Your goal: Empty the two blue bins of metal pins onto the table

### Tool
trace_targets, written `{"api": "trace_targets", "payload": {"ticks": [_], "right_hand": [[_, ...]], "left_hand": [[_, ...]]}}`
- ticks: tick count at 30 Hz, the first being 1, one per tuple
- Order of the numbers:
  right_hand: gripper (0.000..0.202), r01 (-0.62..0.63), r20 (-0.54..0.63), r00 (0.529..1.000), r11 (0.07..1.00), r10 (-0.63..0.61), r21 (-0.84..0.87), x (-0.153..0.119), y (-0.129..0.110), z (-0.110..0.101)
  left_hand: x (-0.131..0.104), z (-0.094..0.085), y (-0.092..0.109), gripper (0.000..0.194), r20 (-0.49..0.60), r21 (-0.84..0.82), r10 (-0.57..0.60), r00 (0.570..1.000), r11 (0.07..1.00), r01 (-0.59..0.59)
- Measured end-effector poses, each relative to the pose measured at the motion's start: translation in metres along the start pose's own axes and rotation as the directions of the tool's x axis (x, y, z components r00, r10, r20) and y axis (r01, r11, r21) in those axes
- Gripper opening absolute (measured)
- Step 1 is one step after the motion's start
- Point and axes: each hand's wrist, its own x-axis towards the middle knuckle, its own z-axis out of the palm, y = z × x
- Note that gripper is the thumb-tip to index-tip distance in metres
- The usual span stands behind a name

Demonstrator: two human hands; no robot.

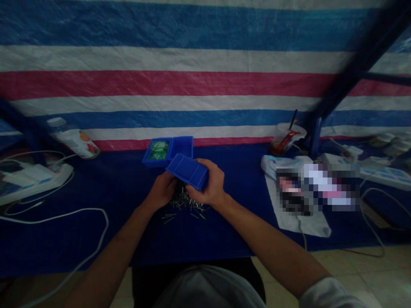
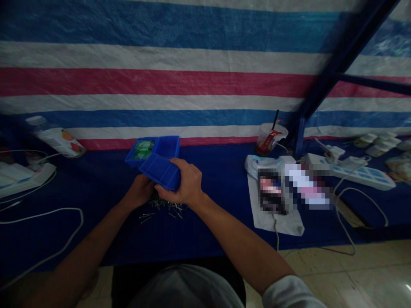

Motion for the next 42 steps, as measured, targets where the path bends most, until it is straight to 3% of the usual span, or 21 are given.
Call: {"api": "trace_targets", "payload": {"ticks": [6, 10, 19, 35, 39, 42], "right_hand": [[0.062, 0.029, -0.039, 0.999, 0.999, -0.028, 0.026, 0.002, 0.001, -0.001], [0.061, -0.015, -0.033, 0.999, 0.998, 0.017, 0.057, 0.001, 0.003, -0.002], [0.053, -0.224, -0.096, 0.968, 0.972, 0.23, 0.073, -0.001, 0.016, -0.006], [0.053, -0.308, -0.149, 0.934, 0.944, 0.324, 0.117, 0.002, 0.023, -0.007], [0.048, -0.366, -0.217, 0.896, 0.922, 0.386, 0.128, 0.005, 0.025, -0.006], [0.044, -0.495, -0.278, 0.81, 0.856, 0.517, 0.148, 0.01, 0.026, -0.006]], "left_hand": [[0.0, -0.001, 0.002, 0.031, 0.08, -0.007, -0.018, 0.997, 1.0, 0.019], [0.0, -0.003, 0.007, 0.036, 0.1, -0.01, -0.003, 0.995, 1.0, 0.004], [0.0, 0.0, 0.01, 0.039, 0.052, 0.056, -0.081, 0.995, 0.995, 0.078], [0.0, 0.0, 0.018, 0.036, 0.072, 0.085, -0.07, 0.995, 0.994, 0.064], [0.001, -0.001, 0.019, 0.037, 0.085, 0.1, -0.06, 0.995, 0.994, 0.051], [0.001, -0.002, 0.018, 0.034, 0.081, 0.103, -0.04, 0.996, 0.994, 0.032]]}}
